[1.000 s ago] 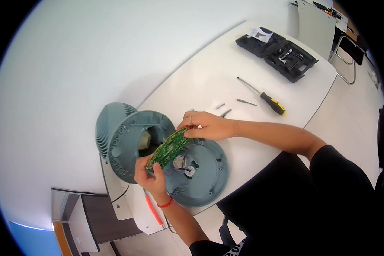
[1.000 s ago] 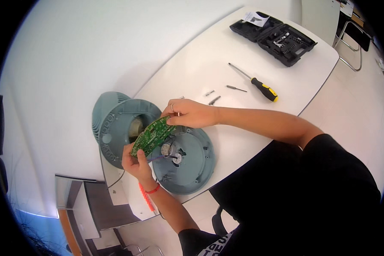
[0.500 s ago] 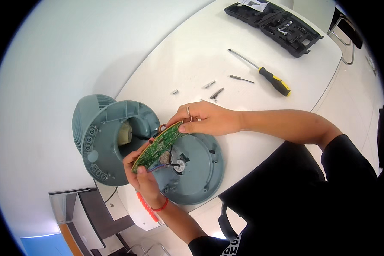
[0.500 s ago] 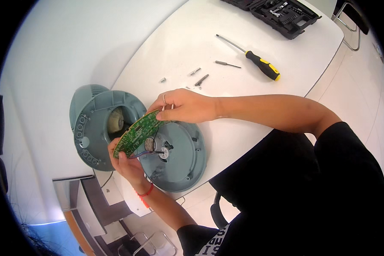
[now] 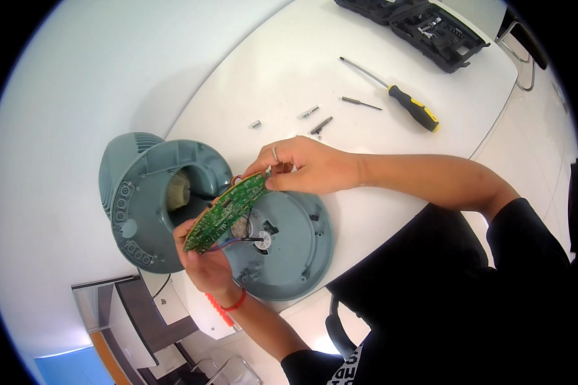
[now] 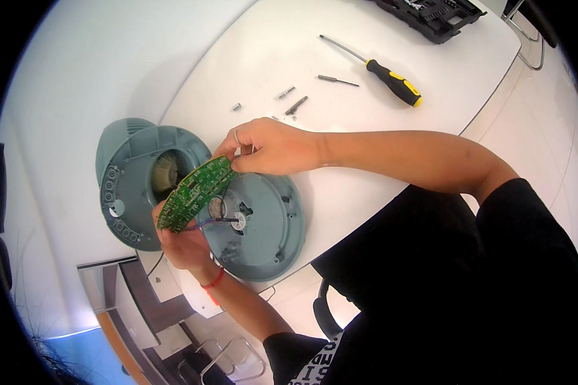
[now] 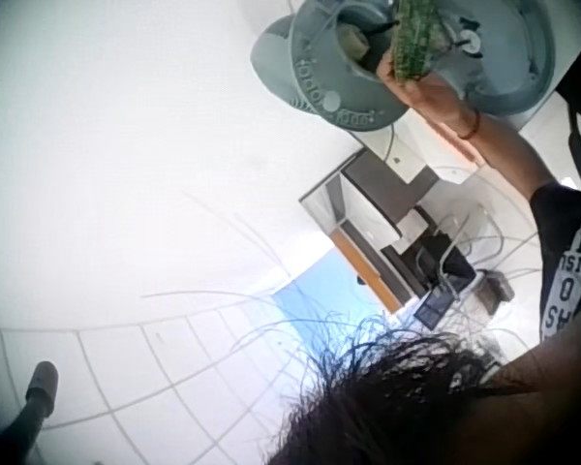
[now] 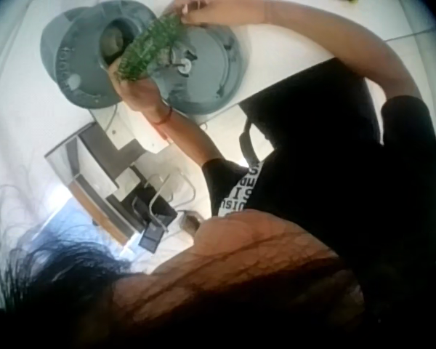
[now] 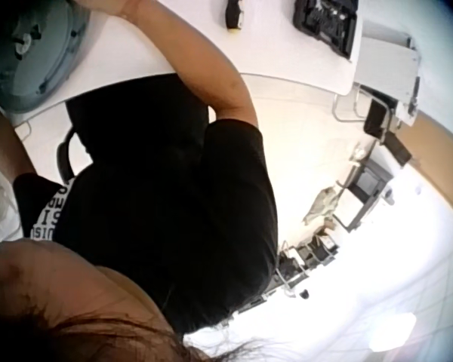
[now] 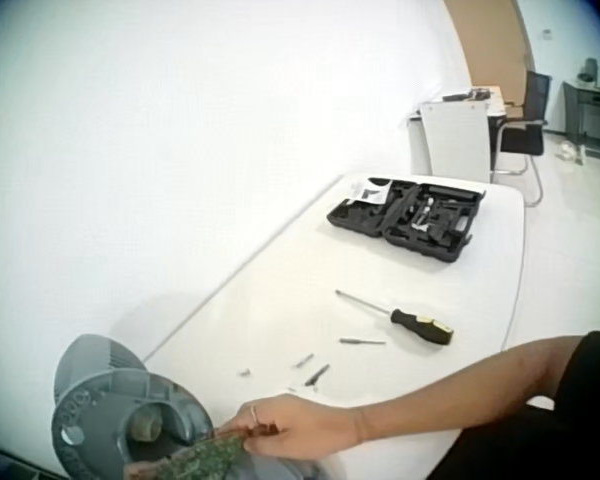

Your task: The person removes a small black component from a circuit board inside a disassembled teal fan base, then uses a screwdriver to adjust or remove components on the board. The person continues to manipulate the board and wires while seated at a white table.

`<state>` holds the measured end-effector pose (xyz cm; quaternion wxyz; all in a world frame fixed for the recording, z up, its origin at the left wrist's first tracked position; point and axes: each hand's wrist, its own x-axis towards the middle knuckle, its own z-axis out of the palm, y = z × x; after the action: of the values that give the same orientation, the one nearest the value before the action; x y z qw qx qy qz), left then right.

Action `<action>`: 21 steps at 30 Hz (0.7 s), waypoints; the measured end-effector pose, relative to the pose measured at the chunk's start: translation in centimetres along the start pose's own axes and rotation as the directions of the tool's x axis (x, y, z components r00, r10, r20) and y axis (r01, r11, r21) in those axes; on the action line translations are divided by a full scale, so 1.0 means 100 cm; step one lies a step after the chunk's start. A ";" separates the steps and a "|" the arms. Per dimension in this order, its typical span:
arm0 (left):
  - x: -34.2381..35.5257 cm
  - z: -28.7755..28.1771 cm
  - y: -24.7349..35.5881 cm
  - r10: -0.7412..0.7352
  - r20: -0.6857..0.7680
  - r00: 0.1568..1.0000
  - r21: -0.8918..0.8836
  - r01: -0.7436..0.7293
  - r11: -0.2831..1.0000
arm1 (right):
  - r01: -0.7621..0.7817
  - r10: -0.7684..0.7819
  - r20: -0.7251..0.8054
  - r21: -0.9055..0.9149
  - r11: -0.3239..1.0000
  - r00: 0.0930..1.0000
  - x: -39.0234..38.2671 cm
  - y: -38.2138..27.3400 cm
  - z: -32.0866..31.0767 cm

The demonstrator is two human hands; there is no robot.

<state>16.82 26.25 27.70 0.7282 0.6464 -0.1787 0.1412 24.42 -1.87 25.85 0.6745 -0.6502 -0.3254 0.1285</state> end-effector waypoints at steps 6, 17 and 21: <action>0.001 -0.010 -0.007 -0.030 -0.056 0.998 -0.100 0.025 0.995 | -0.021 0.021 0.007 0.001 1.000 1.000 -0.001 0.001 -0.002; -0.001 -0.014 -0.010 -0.127 -0.098 0.987 -0.175 0.108 0.979 | -0.114 -0.128 -0.426 -0.498 0.860 0.896 0.012 -0.004 -0.064; -0.001 -0.019 -0.009 -0.134 -0.076 0.988 -0.222 0.114 0.968 | -0.250 0.040 -0.352 -0.575 0.779 0.935 0.010 -0.007 -0.080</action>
<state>17.24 28.01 26.63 0.8090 0.5661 -0.1192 0.1039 29.84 -7.68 27.29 0.4596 -0.8681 -0.1837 -0.0386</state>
